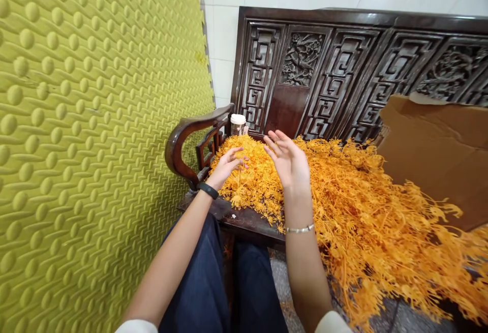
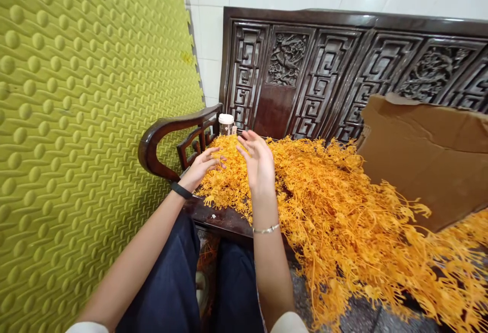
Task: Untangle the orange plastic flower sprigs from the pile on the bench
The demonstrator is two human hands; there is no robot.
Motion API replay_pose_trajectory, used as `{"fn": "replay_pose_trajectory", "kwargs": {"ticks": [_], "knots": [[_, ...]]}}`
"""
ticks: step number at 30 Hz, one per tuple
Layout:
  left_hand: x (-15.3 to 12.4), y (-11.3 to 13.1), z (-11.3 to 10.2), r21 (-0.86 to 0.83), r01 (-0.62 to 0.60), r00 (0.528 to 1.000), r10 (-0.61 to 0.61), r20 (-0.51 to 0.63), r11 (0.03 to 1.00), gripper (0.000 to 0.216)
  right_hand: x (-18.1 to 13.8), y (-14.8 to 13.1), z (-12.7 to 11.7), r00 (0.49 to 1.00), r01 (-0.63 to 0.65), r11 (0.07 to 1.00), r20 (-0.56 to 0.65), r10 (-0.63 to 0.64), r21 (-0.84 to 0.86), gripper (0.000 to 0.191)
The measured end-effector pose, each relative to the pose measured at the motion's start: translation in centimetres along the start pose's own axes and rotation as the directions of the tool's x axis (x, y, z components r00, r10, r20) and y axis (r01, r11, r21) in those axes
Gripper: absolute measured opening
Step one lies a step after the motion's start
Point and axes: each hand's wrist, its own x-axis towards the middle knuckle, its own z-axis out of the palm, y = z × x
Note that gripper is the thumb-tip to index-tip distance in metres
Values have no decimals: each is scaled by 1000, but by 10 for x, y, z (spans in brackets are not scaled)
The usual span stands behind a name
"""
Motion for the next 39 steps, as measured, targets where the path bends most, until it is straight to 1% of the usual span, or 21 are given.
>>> {"fn": "replay_pose_trajectory", "kwargs": {"ticks": [2, 4, 6, 9, 11, 13, 15, 18, 20, 22, 24, 27, 29, 30, 31, 33, 35, 36, 37, 38, 39], "knots": [[-5, 3, 1, -29, -22, 999, 24, 44, 999, 45, -22, 12, -8, 996, 74, 993, -36, -77, -88, 23], [-14, 7, 5, -47, -34, 990, 40, 134, 998, 49, -43, 25, -17, 990, 99, 983, -80, -113, -155, 19], [-25, 13, 11, -28, -16, 974, 22, 224, 999, 52, -62, 39, -26, 990, 77, 978, -104, -98, -194, 17], [-39, 17, 18, 26, 60, 933, -66, 354, 998, 55, -86, 56, -36, 994, 24, 978, -96, -44, -206, 18], [-45, 15, 22, 54, 94, 906, -108, 410, 994, 55, -98, 64, -42, 989, -7, 976, -145, -26, -218, 20], [-50, 10, 25, 102, 94, 895, -129, 428, 990, 54, -109, 70, -46, 975, -47, 969, -223, -8, -241, 21], [-55, 3, 29, 166, 64, 904, -127, 408, 984, 52, -119, 74, -48, 963, -79, 961, -271, 4, -265, 18], [-65, -8, 38, 266, -15, 928, -85, 364, 964, 49, -130, 79, -46, 945, -72, 952, -325, -30, -298, 12], [-73, -15, 44, 360, -102, 938, -31, 345, 927, 45, -134, 82, -43, 922, -70, 953, -384, -51, -295, 14], [-81, -19, 50, 465, -211, 935, 39, 351, 860, 41, -136, 85, -41, 898, -85, 960, -439, -42, -265, 17], [-87, -21, 55, 526, -311, 915, 99, 392, 791, 42, -136, 86, -41, 874, -90, 970, -485, -32, -228, 19], [-93, -19, 61, 501, -427, 849, 144, 508, 752, 52, -135, 88, -49, 836, -55, 979, -545, -61, -194, 21], [-94, -18, 65, 448, -445, 810, 134, 571, 776, 58, -135, 88, -58, 815, -31, 982, -574, -83, -185, 22], [-93, -17, 67, 420, -426, 804, 122, 582, 802, 59, -135, 88, -62, 807, -25, 984, -585, -83, -175, 22], [-92, -17, 69, 391, -389, 811, 109, 574, 834, 59, -136, 87, -66, 802, -24, 987, -593, -75, -158, 21], [-88, -19, 72, 347, -292, 863, 89, 497, 891, 54, -136, 85, -72, 813, -30, 994, -581, -38, -106, 19], [-82, -21, 73, 343, -212, 927, 76, 368, 915, 46, -137, 81, -75, 854, -56, 997, -520, 20, -53, 16], [-79, -22, 74, 359, -185, 946, 67, 317, 915, 43, -138, 80, -76, 879, -78, 996, -473, 54, -31, 15], [-76, -23, 73, 376, -164, 952, 47, 302, 912, 39, -139, 78, -76, 903, -101, 995, -421, 86, -13, 14], [-74, -23, 73, 388, -147, 943, 11, 333, 910, 36, -139, 77, -77, 922, -121, 993, -370, 113, 1, 14], [-72, -22, 72, 389, -133, 914, -39, 403, 912, 33, -140, 76, -77, 936, -131, 991, -329, 128, 12, 15]]}}
